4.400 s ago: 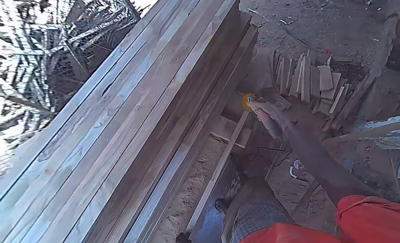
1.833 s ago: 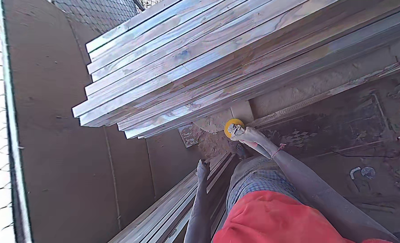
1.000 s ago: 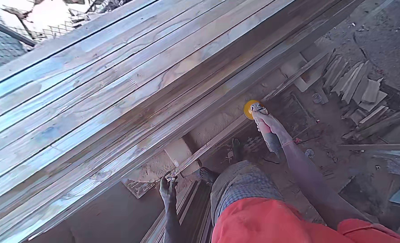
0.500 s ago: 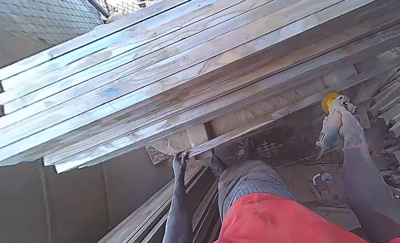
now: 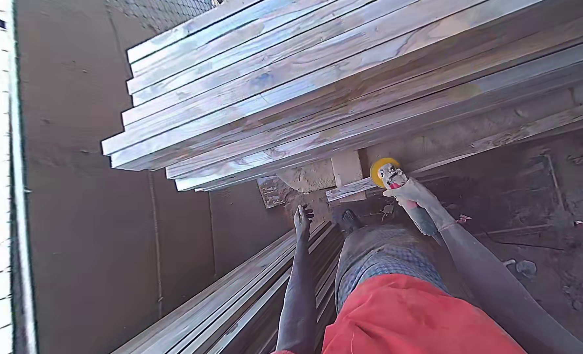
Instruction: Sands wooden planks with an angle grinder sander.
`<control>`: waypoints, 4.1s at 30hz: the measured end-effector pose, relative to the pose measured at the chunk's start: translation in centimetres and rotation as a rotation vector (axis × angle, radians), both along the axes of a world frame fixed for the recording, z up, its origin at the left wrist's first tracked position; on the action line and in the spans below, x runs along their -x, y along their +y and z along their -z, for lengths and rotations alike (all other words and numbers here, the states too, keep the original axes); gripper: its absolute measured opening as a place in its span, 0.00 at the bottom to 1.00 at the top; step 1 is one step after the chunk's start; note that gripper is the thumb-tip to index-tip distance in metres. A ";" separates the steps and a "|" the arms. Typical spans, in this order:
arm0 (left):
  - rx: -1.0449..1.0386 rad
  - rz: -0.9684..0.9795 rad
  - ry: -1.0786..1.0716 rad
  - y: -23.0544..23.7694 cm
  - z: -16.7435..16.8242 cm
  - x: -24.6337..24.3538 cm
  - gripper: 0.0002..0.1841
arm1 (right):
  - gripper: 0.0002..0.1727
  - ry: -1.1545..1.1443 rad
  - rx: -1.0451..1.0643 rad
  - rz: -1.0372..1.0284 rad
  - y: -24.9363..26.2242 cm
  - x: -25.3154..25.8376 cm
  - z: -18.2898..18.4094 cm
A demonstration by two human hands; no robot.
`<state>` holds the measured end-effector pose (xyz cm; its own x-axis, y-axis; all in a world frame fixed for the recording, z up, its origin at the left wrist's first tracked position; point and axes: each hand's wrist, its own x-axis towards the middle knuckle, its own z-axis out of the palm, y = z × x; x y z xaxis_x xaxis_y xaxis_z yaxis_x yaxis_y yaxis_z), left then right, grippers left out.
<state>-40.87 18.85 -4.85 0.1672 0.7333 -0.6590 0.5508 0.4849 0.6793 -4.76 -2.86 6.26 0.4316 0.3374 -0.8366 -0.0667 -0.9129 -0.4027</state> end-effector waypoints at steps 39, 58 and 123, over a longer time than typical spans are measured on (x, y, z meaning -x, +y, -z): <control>-0.768 0.789 0.380 -20.9 -3.3 -47.3 0.25 | 0.34 -0.297 -0.125 1.063 -31.9 -47.6 -5.3; -0.867 0.737 0.479 -18.2 -2.3 -40.1 0.25 | 0.45 -0.141 0.049 -0.155 -15.0 -27.5 -4.2; -0.594 1.078 0.791 -22.7 -4.2 -45.5 0.38 | 0.38 -0.142 0.005 0.566 -37.3 -41.0 -3.2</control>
